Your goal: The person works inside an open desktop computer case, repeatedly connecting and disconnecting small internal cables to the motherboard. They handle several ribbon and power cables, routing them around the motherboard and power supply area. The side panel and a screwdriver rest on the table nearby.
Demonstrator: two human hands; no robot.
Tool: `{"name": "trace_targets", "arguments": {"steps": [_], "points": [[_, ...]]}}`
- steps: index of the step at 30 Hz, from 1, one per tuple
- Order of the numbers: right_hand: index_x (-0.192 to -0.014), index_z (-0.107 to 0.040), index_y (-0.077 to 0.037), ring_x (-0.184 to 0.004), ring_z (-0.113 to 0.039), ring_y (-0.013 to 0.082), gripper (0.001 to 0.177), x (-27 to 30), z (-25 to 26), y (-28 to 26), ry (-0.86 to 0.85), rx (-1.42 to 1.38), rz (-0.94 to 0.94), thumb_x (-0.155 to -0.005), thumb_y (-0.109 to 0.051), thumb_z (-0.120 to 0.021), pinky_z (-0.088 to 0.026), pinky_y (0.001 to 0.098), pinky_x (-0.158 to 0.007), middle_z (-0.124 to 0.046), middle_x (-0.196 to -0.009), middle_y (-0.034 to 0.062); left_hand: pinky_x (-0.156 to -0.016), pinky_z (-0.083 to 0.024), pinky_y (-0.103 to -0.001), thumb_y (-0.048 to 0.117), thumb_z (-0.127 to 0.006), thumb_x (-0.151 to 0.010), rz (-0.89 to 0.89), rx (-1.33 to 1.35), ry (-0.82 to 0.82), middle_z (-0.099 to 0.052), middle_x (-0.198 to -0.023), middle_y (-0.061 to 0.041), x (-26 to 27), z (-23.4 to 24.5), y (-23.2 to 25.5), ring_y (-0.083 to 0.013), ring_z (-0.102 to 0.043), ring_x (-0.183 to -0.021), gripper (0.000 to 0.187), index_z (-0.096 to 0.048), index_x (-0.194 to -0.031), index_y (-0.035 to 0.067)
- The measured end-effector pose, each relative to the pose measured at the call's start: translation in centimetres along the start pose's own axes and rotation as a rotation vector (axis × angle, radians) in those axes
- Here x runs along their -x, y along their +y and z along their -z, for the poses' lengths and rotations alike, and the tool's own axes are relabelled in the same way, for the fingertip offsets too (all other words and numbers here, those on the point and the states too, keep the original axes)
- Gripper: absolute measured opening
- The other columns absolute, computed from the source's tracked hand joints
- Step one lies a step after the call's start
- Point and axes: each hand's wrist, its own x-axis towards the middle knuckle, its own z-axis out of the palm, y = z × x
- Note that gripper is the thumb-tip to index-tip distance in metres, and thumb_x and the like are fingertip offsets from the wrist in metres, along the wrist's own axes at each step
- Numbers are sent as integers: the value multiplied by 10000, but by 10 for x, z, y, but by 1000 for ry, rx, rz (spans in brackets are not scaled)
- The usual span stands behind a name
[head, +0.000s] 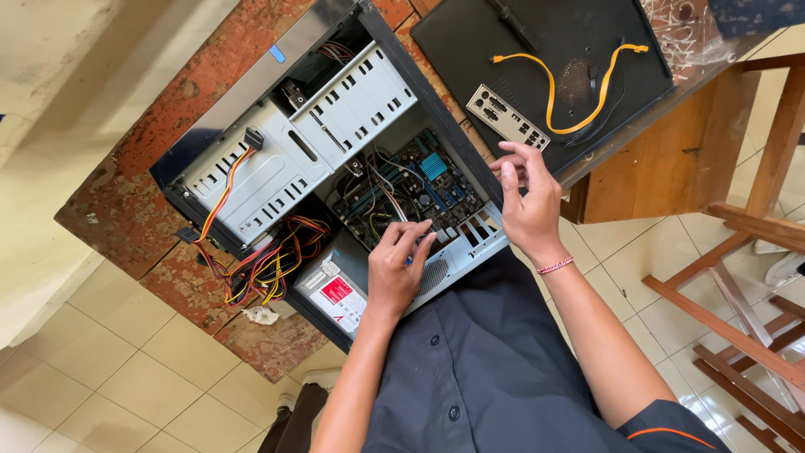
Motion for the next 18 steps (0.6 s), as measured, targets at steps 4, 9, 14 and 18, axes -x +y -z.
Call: {"name": "trace_targets", "arguments": {"steps": [4,9,14,18], "points": [[-1404,-641,-69,-882,-738,258,259,0,1,1,-8,-2,-4,-1207,-123,-481,-631,386,-799,-771,-1068,125,-636,-635,-338,132,-811,-1022,15,64,18,-765,-976,-88,-1,-3,3,-216,-743,-692,173,-831,-1192,104],[-1412,-639,-78,-890,-735,265,265,0,2,1,-17,-13,-11,-1207,-130,-480,-632,392,-805,-770,-1070,124,-647,-645,-340,104,-807,-1022,24,113,53,-776,-1003,-94,-1,-4,8,-224,-753,-712,187,-822,-1207,86],[-1411,-640,-79,-891,-738,269,262,0,1,4,-19,-13,-9,-1205,-126,-485,-636,391,-804,-771,-1069,123,-645,-646,-355,95,-789,-1037,22,118,69,-773,-1007,-94,-2,-2,10,-229,-753,-720,192,-807,-1228,81],[-1415,-643,-72,-896,-734,276,270,0,2,3,-21,-14,-15,-1205,-126,-482,-637,400,-809,-769,-1065,130,-641,-640,-352,103,-792,-1038,22,116,72,-772,-1009,-85,0,-2,8,-214,-736,-697,193,-809,-1230,89]]}}
